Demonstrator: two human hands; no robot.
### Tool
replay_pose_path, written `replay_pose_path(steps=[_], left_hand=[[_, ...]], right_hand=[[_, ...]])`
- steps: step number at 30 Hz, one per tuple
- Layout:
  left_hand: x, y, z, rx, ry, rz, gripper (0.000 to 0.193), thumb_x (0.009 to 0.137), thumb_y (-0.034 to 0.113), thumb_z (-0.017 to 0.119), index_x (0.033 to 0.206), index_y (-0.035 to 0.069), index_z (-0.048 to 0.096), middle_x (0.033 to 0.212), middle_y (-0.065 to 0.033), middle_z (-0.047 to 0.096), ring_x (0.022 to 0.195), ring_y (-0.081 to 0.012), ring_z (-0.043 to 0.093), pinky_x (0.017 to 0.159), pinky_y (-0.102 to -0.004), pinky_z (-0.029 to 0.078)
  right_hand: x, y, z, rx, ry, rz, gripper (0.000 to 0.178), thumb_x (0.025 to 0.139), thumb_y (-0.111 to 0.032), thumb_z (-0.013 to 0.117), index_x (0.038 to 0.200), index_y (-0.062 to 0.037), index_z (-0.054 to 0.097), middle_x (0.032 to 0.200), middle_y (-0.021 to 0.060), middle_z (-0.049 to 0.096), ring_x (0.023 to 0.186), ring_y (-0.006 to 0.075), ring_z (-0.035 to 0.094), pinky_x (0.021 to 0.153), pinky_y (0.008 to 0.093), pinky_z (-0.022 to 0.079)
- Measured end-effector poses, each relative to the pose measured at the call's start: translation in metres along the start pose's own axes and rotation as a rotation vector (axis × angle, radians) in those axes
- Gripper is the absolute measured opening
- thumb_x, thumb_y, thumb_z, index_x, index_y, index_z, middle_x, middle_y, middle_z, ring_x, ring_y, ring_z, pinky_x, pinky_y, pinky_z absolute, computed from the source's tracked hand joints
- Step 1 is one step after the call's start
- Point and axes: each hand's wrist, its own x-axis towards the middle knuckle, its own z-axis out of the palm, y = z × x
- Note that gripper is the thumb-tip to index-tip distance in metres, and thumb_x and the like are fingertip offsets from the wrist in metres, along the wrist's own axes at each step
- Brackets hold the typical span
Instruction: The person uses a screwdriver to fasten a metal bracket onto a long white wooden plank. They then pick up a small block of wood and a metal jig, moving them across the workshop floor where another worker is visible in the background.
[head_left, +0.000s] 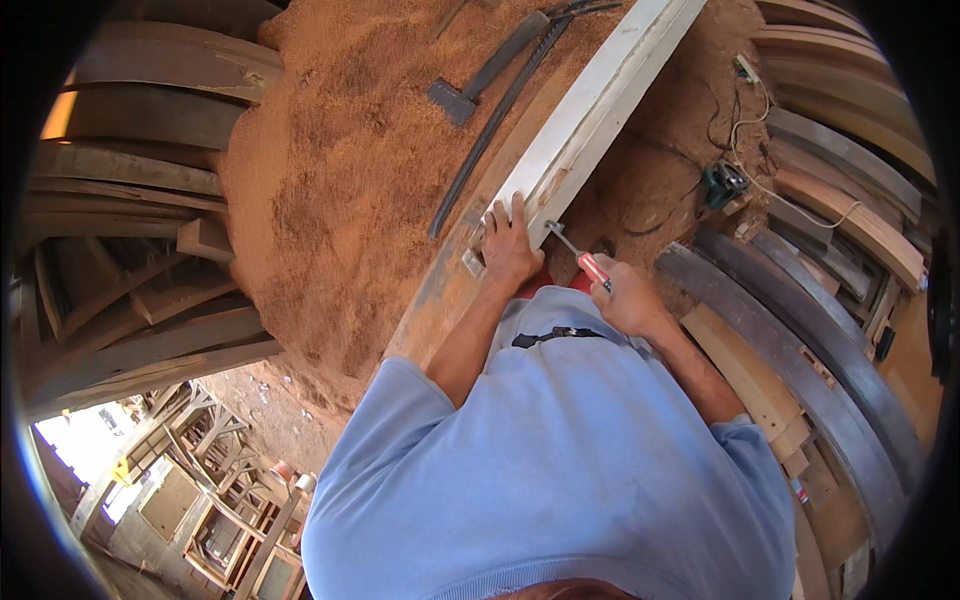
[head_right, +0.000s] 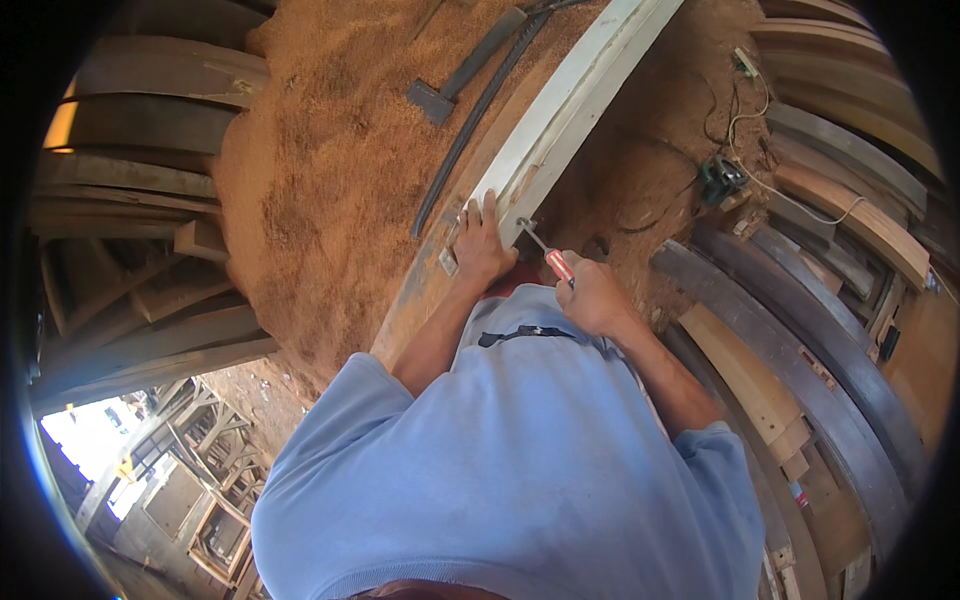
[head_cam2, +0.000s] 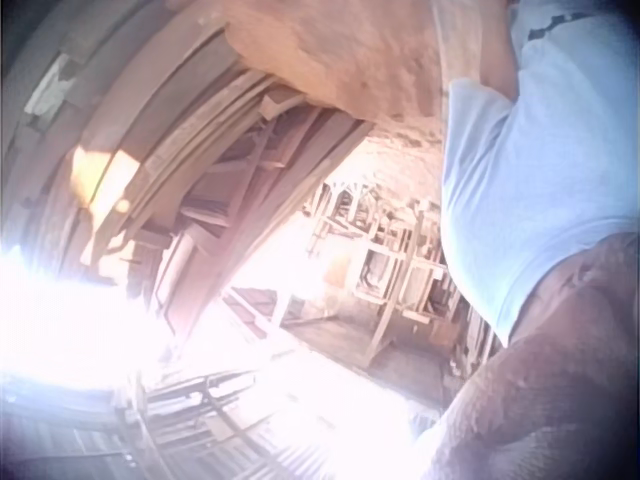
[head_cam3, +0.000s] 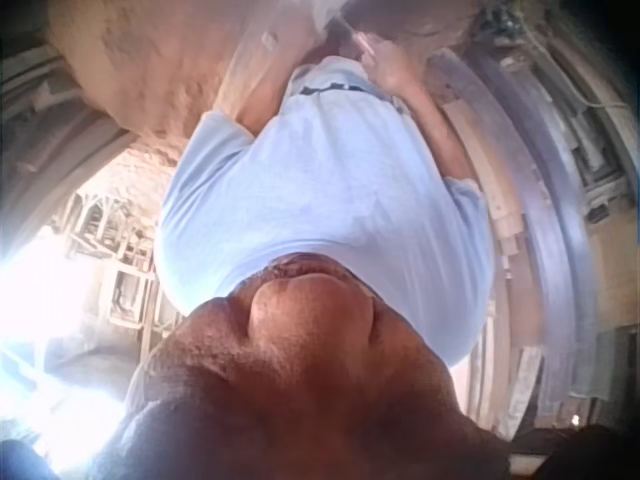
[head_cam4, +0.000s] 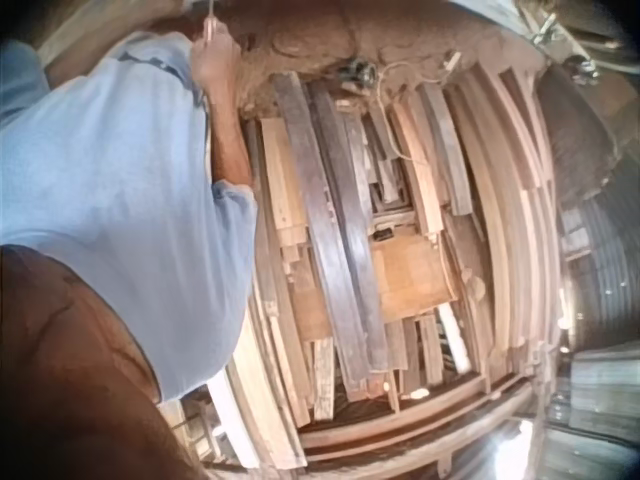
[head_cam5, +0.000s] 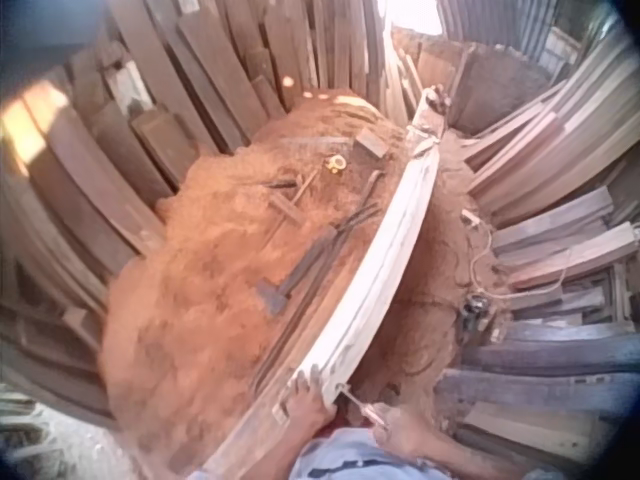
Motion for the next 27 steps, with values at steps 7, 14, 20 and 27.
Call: replay_pose_path(steps=[7, 14, 20, 27], left_hand=[[0.003, 0.003, -0.012, 0.013, -0.075, -0.052, 0.121, 0.068, 0.027, 0.089, 0.164, 0.015, 0.017, 0.16, -0.0308, 0.031, 0.144, -0.0528, 0.037, 0.12, -0.0529, 0.037], [0.008, -0.001, -0.011, 0.062, -0.045, 0.007, 0.126, 0.065, 0.03, 0.091, 0.164, 0.013, 0.015, 0.155, -0.033, 0.038, 0.142, -0.0491, 0.043, 0.116, -0.0513, 0.042], [0.004, 0.003, -0.013, 0.04, -0.071, -0.008, 0.126, 0.064, 0.027, 0.091, 0.164, 0.011, 0.016, 0.156, -0.0334, 0.035, 0.142, -0.0516, 0.041, 0.116, -0.0524, 0.042], [0.006, -0.006, -0.01, 0.004, -0.042, 0.013, 0.125, 0.063, 0.028, 0.09, 0.164, 0.012, 0.017, 0.155, -0.0322, 0.037, 0.141, -0.0505, 0.043, 0.114, -0.053, 0.044]], right_hand=[[0.007, -0.022, -0.017, -0.01, 0.128, -0.051, 0.027, 0.096, -0.027, 0.066, 0.105, -0.0022, 0.067, 0.088, 0.0182, 0.072, 0.077, 0.0365, 0.07, 0.072, 0.0457, 0.056], [0.011, 0.012, -0.025, 0.983, -0.117, 0.306, 0.023, 0.101, -0.022, 0.062, 0.109, -0.0019, 0.068, 0.084, 0.0072, 0.069, 0.058, 0.0146, 0.066, 0.043, 0.0302, 0.049], [0.002, -0.041, -0.014, -0.331, 0.035, -0.126, 0.036, 0.091, -0.013, 0.06, 0.125, -0.0023, 0.062, 0.093, 0.023, 0.07, 0.08, 0.0433, 0.07, 0.07, 0.0522, 0.055], [0.001, -0.036, -0.005, -0.182, 0.197, -0.264, 0.034, 0.095, -0.022, 0.063, 0.12, -0.0004, 0.063, 0.095, 0.0233, 0.07, 0.082, 0.0399, 0.071, 0.075, 0.0507, 0.056]])
